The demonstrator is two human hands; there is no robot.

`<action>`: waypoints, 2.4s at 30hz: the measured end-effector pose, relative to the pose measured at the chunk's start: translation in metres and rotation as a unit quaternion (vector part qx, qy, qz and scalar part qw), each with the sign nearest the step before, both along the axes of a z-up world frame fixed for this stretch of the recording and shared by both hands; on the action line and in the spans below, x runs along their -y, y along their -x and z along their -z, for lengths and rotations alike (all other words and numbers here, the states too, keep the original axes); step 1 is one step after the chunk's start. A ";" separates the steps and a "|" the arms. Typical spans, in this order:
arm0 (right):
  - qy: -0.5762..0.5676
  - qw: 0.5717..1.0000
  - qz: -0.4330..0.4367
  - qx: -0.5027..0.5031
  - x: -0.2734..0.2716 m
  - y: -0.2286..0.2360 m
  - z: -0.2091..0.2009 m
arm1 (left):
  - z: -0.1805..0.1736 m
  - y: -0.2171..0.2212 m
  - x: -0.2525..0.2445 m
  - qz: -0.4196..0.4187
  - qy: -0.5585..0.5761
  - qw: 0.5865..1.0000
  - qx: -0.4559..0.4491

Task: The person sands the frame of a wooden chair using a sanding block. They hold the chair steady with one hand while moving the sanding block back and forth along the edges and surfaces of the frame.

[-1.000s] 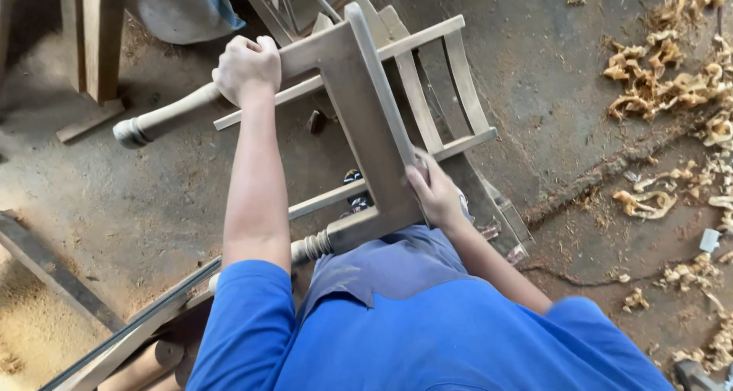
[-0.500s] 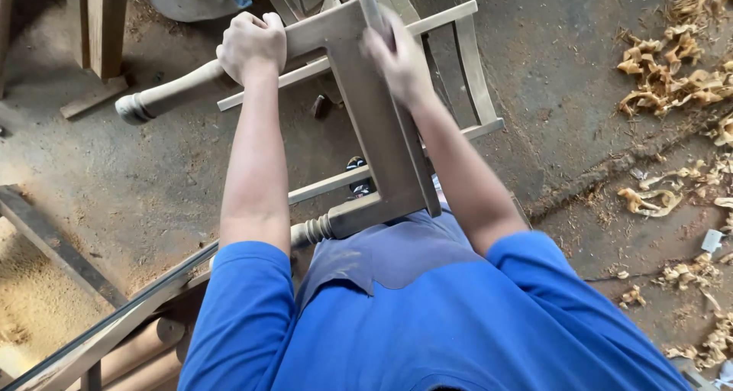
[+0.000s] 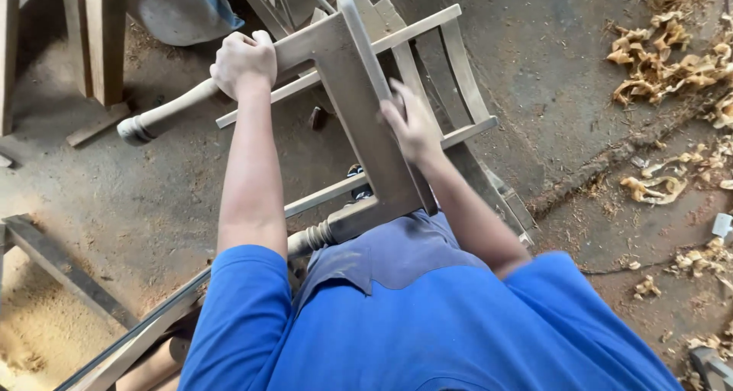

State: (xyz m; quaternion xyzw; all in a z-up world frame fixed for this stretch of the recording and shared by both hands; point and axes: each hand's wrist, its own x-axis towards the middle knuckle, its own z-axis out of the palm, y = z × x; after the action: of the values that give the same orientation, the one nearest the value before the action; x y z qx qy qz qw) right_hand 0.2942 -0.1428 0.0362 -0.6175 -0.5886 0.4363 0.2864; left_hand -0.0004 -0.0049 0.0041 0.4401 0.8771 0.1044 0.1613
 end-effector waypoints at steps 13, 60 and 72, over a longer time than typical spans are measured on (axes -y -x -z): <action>-0.082 0.995 -0.038 -0.040 -0.110 0.033 0.030 | 0.007 0.002 -0.002 -0.006 -0.016 1.000 0.001; -0.002 1.000 -0.022 0.002 -0.027 0.006 -0.003 | 0.051 -0.141 0.148 -0.030 -0.167 0.931 0.322; 0.176 0.982 0.068 0.004 0.189 -0.097 0.014 | -0.009 -0.133 0.217 0.225 -0.268 0.926 0.140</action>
State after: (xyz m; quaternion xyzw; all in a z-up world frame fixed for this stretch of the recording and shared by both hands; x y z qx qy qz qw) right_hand 0.3914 -0.3323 0.0220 -0.6983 -0.4605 0.5103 0.1997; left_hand 0.1325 -0.2222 0.0136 0.6337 0.6629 0.3569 0.1778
